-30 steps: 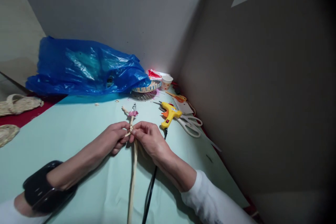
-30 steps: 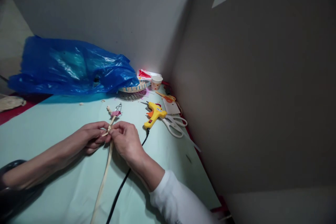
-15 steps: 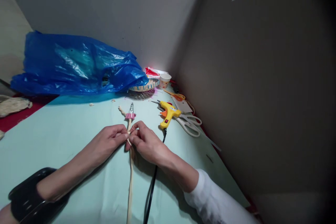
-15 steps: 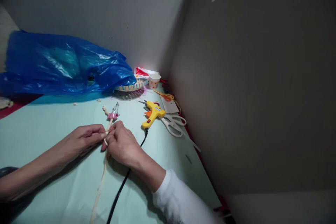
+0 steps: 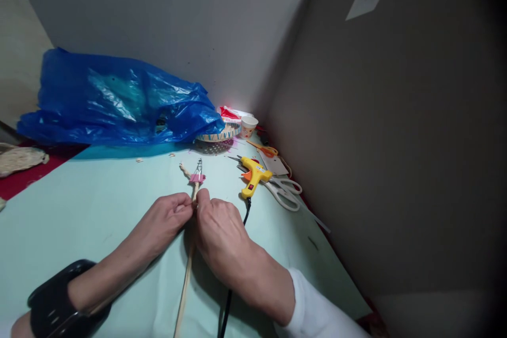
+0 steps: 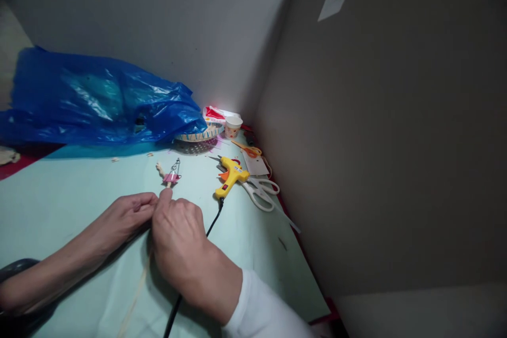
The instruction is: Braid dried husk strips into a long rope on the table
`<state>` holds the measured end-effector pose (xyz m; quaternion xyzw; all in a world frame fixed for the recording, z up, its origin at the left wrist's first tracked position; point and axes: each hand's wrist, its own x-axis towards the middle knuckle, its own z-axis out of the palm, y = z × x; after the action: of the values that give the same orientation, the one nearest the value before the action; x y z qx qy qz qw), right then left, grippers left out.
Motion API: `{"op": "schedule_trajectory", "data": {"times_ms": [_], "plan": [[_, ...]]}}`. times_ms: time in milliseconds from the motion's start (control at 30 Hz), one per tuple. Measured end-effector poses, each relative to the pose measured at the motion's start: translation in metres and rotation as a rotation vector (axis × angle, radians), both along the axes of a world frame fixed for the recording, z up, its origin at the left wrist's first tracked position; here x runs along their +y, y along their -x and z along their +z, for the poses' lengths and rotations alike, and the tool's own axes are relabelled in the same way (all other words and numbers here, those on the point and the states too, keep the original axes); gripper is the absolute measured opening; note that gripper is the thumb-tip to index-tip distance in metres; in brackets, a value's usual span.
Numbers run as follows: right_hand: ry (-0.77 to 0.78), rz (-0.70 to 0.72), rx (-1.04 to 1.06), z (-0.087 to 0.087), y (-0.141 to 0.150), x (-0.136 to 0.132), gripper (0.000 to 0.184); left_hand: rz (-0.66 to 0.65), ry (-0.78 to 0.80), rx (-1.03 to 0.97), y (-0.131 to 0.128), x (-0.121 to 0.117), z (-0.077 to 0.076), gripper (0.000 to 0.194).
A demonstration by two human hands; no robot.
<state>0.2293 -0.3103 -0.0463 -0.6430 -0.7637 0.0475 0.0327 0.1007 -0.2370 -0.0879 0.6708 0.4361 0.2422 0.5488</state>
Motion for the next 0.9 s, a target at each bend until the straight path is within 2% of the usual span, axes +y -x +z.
{"op": "schedule_trajectory", "data": {"times_ms": [100,300,433,600,733,900], "plan": [[-0.021,-0.043,0.019,-0.002,-0.004,0.002,0.029,0.01,0.033,-0.015,0.0,-0.002,0.0,0.027],[-0.059,-0.133,0.082,-0.003,-0.01,0.004,0.016,0.014,0.033,-0.036,-0.002,-0.002,0.002,0.028],[-0.109,-0.16,0.033,-0.001,-0.005,0.003,0.014,0.02,0.0,-0.043,-0.004,-0.003,0.002,0.029],[-0.109,-0.116,-0.025,0.003,0.01,-0.002,0.014,0.02,0.01,-0.068,-0.004,-0.005,-0.003,0.027],[-0.121,-0.068,-0.097,-0.003,0.019,-0.009,0.02,0.047,-0.006,-0.087,-0.003,-0.005,-0.004,0.025],[-0.241,-0.004,-0.149,-0.01,0.021,-0.018,0.029,0.055,-0.042,-0.104,-0.004,-0.006,-0.001,0.024]]}}
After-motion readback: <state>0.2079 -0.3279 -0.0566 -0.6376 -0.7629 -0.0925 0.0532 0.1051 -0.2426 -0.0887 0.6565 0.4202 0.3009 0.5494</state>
